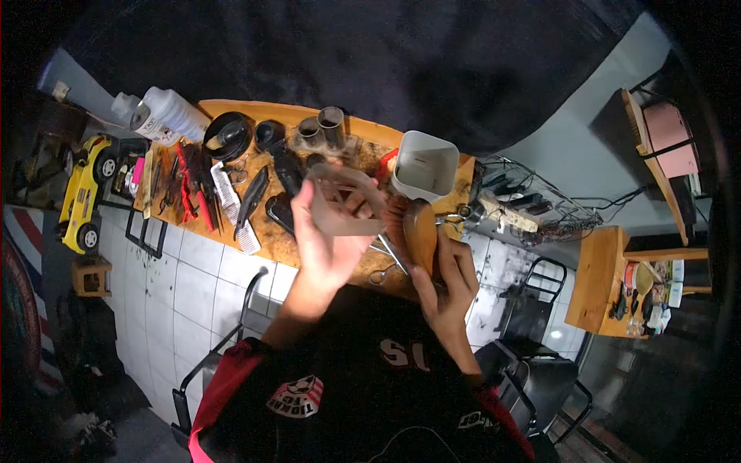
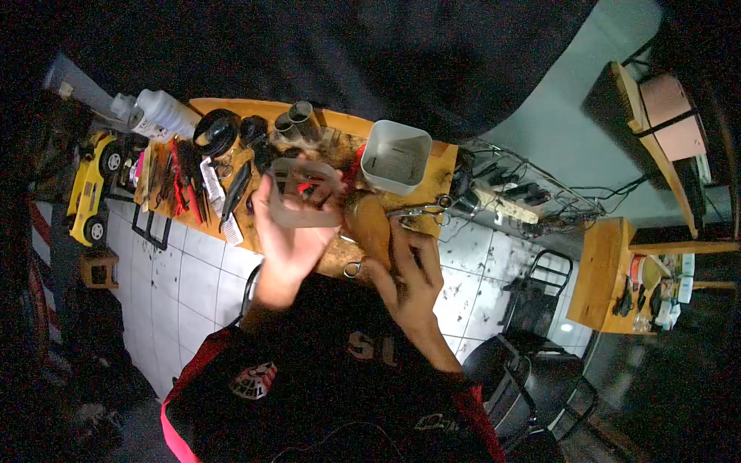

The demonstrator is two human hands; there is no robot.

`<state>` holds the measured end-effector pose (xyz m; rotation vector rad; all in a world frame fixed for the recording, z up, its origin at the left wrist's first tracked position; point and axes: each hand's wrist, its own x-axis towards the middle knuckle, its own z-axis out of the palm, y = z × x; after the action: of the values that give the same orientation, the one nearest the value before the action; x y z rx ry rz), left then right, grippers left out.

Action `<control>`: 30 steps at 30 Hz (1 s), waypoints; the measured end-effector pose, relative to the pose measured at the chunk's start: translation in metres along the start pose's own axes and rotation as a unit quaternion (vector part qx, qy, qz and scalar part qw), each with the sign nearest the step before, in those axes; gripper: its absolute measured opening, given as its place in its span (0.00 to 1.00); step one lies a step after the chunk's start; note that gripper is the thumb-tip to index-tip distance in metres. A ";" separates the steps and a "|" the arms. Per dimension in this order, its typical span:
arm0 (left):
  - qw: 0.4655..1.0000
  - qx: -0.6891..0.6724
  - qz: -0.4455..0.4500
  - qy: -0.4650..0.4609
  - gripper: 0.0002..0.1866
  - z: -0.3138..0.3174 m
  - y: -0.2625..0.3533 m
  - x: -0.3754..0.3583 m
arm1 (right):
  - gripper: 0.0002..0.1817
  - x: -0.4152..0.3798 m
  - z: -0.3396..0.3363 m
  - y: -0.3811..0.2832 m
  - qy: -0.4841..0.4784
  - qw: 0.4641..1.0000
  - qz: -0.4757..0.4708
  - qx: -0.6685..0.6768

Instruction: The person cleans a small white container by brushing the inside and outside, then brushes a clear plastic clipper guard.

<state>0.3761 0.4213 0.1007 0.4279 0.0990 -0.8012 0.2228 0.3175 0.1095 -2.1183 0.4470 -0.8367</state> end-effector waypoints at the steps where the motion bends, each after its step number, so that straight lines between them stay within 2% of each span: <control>1: 1.000 0.014 0.019 0.010 0.30 0.004 -0.009 0.000 | 0.35 0.000 0.000 -0.005 -0.008 0.999 -0.031 -0.003; 2: 0.999 0.017 0.015 0.026 0.28 0.013 -0.018 -0.006 | 0.35 -0.001 0.001 -0.010 -0.016 0.998 -0.061 -0.006; 4: 0.987 -0.066 -0.090 -0.118 0.28 0.009 -0.022 -0.008 | 0.34 0.006 -0.005 -0.022 -0.062 0.988 -0.139 -0.041; 5: 0.998 0.007 -0.049 -0.036 0.29 0.011 -0.032 -0.011 | 0.34 0.004 0.001 -0.017 -0.045 0.985 -0.159 -0.045; 6: 0.994 0.060 -0.043 -0.078 0.32 0.014 -0.031 -0.010 | 0.34 0.001 0.001 -0.013 -0.046 0.990 -0.128 -0.044; 9: 0.988 -0.013 -0.103 -0.112 0.33 0.022 -0.017 -0.009 | 0.32 -0.006 0.005 0.012 -0.004 0.997 -0.071 -0.005; 10: 0.987 -0.033 -0.094 -0.125 0.33 0.015 -0.016 -0.006 | 0.33 -0.007 0.004 0.019 0.022 0.997 -0.070 -0.026; 13: 0.957 -0.134 -0.139 -0.218 0.34 -0.001 -0.010 -0.003 | 0.31 -0.008 -0.004 0.025 0.039 0.999 0.005 -0.018; 14: 0.970 -0.054 -0.133 -0.196 0.34 -0.003 -0.008 -0.004 | 0.30 -0.009 -0.007 0.023 0.042 0.999 0.020 0.005; 17: 0.980 -0.005 -0.135 -0.150 0.33 0.013 -0.010 -0.009 | 0.31 -0.010 -0.018 0.019 0.010 0.998 -0.063 0.016; 18: 0.970 0.004 -0.162 -0.181 0.34 0.009 -0.009 -0.007 | 0.31 -0.009 -0.018 0.018 0.013 0.996 -0.093 0.006; 19: 0.959 0.014 -0.188 -0.213 0.34 0.004 -0.008 -0.006 | 0.31 -0.008 -0.020 0.020 0.023 0.997 -0.080 -0.001; 21: 0.916 -0.003 -0.295 -0.272 0.35 -0.016 0.000 -0.005 | 0.31 -0.004 -0.025 0.026 0.042 0.998 -0.052 -0.014; 22: 0.910 0.028 -0.331 -0.250 0.38 -0.021 0.005 -0.008 | 0.30 0.000 -0.026 0.025 0.051 0.998 -0.022 -0.013; 23: 0.885 0.079 -0.359 -0.285 0.39 -0.023 0.007 -0.007 | 0.30 0.004 -0.027 0.023 0.051 0.998 -0.005 -0.023; 25: 0.899 0.055 -0.348 -0.260 0.37 -0.016 0.002 -0.014 | 0.29 0.010 -0.030 0.020 0.053 0.997 0.027 -0.044; 26: 0.908 0.037 -0.339 -0.245 0.36 -0.019 0.002 -0.011 | 0.29 0.007 -0.028 0.022 0.060 0.997 0.048 0.009; 28: 0.925 -0.004 -0.316 -0.211 0.32 -0.020 0.003 -0.007 | 0.29 0.000 -0.028 0.020 0.025 0.999 0.013 0.017; 30: 0.919 0.071 -0.326 -0.210 0.29 -0.030 0.006 -0.006 | 0.29 -0.001 -0.026 0.015 -0.013 0.999 -0.027 0.016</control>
<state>0.3785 0.4417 0.0766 0.3498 -0.2330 -1.5506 0.2037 0.2943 0.1095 -2.1167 0.3622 -0.8396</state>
